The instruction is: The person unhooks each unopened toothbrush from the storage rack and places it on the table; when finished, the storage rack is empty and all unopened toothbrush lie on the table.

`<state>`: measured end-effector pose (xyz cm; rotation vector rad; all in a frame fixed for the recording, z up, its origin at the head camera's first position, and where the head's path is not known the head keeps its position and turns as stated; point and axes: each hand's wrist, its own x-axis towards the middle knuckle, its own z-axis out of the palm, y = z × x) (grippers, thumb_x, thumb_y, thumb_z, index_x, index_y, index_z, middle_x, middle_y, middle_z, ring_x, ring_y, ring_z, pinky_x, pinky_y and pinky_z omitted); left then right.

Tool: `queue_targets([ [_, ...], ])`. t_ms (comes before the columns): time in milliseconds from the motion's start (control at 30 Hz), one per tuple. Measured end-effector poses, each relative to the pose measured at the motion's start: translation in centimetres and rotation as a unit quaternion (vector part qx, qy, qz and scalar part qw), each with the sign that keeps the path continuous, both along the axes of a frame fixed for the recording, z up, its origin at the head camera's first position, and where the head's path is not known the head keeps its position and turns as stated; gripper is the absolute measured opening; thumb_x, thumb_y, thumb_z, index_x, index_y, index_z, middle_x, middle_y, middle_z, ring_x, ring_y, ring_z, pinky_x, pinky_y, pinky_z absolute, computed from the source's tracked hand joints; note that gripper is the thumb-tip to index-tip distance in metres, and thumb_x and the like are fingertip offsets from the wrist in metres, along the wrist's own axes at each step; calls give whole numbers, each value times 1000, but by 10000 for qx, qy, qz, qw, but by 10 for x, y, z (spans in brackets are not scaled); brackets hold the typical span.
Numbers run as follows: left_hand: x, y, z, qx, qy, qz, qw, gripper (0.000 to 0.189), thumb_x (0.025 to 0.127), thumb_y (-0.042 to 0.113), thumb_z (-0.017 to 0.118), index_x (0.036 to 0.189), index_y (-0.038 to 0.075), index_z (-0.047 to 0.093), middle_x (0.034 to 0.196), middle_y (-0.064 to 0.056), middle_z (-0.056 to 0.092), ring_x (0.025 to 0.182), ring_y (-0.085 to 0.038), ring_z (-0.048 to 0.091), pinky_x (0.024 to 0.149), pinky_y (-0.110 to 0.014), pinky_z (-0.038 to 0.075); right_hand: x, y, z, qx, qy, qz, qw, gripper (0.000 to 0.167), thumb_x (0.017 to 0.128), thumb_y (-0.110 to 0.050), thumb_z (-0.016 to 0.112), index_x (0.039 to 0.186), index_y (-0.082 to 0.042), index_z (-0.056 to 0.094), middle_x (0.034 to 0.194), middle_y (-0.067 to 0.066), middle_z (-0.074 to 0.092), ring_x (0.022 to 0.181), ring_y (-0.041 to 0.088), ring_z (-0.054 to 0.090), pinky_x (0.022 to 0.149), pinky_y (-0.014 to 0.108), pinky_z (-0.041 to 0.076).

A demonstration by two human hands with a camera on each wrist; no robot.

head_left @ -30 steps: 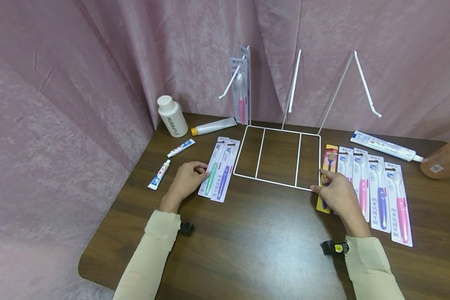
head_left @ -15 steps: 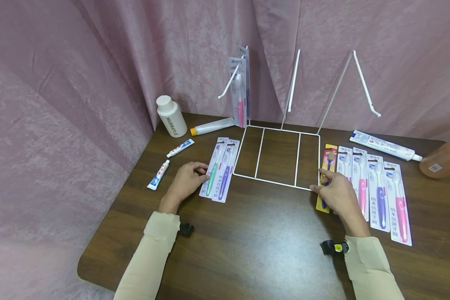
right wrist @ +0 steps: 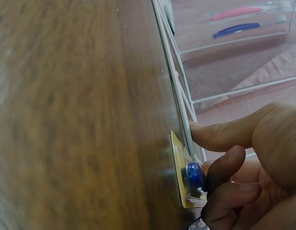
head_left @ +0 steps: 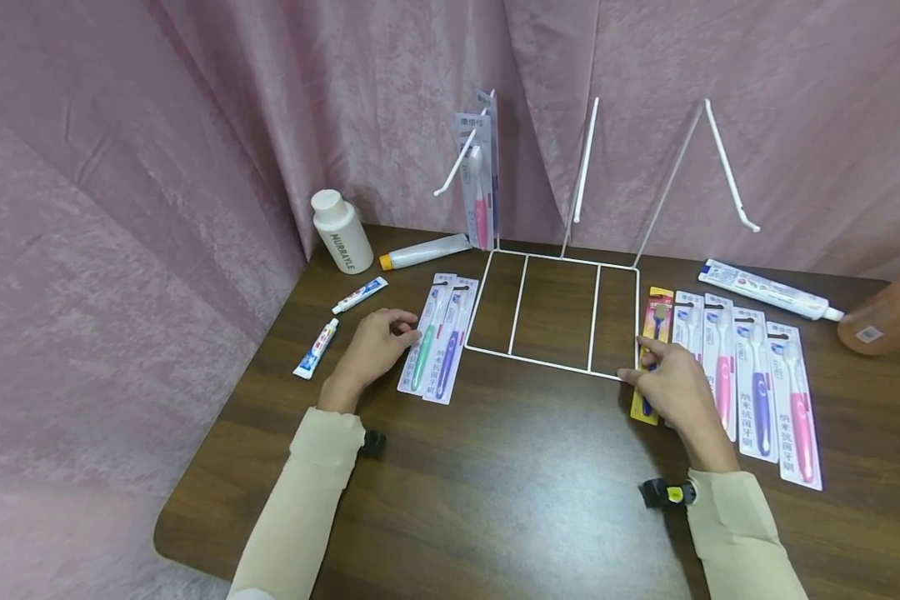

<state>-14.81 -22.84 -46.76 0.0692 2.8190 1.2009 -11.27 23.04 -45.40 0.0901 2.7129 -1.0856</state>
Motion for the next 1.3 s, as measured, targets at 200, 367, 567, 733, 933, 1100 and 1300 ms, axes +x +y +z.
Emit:
queue_targets([
  [200, -16, 44, 52, 469, 597, 174, 9970, 41, 114, 19, 73, 149, -3, 71, 140, -25, 73, 114, -32, 68, 98, -41, 57, 0, 2, 0, -33, -46, -49, 10000, 77, 104, -22, 82, 167, 7, 49, 137, 33, 67, 90, 28, 71, 67, 33, 57],
  [367, -47, 67, 72, 920, 1188, 300, 9882, 47, 112, 20, 76, 154, 1, 69, 150, -23, 70, 101, -25, 65, 85, -29, 52, 2, -1, -1, -71, -86, -108, 9999, 76, 103, -21, 83, 167, 6, 51, 131, 29, 66, 87, 26, 69, 64, 34, 56],
  [567, -77, 79, 84, 1154, 1429, 410, 9821, 48, 111, 22, 77, 154, 2, 69, 152, -19, 70, 99, -20, 65, 82, -21, 51, 1, -2, -4, -46, 16, -114, 9999, 75, 101, -21, 85, 165, 5, 54, 122, 25, 65, 88, 27, 66, 68, 33, 51],
  [733, -89, 84, 87, 1314, 1473, 353, 9797, 43, 110, 20, 78, 150, 4, 72, 149, -18, 73, 88, -12, 62, 74, -19, 49, -8, 8, -22, 55, 164, -163, 9997, 76, 97, -25, 88, 163, 1, 59, 117, 19, 66, 87, 25, 65, 68, 34, 50],
  [933, -96, 91, 88, 1603, 1547, 214, 9746, 33, 108, 13, 78, 138, -2, 76, 131, -24, 78, 82, -14, 67, 72, -18, 53, -16, 17, -38, 2, 200, -158, 9997, 78, 97, -29, 89, 164, -2, 59, 120, 19, 66, 92, 28, 65, 69, 35, 51],
  [1100, -94, 93, 87, 1629, 1621, 290, 9728, 23, 108, 13, 76, 119, -6, 78, 109, -21, 77, 77, -12, 61, 70, -20, 48, -3, 3, -11, -41, 167, -200, 9997, 75, 97, -22, 87, 162, 3, 59, 119, 22, 65, 95, 31, 62, 72, 36, 49],
  [1300, -90, 94, 83, 1754, 1871, 200, 9664, 21, 109, 12, 77, 118, -7, 80, 112, -23, 79, 83, -9, 60, 75, -19, 48, -3, 4, -9, 26, 260, -185, 9995, 73, 97, -21, 86, 161, 5, 60, 118, 23, 66, 95, 32, 61, 73, 36, 48],
])
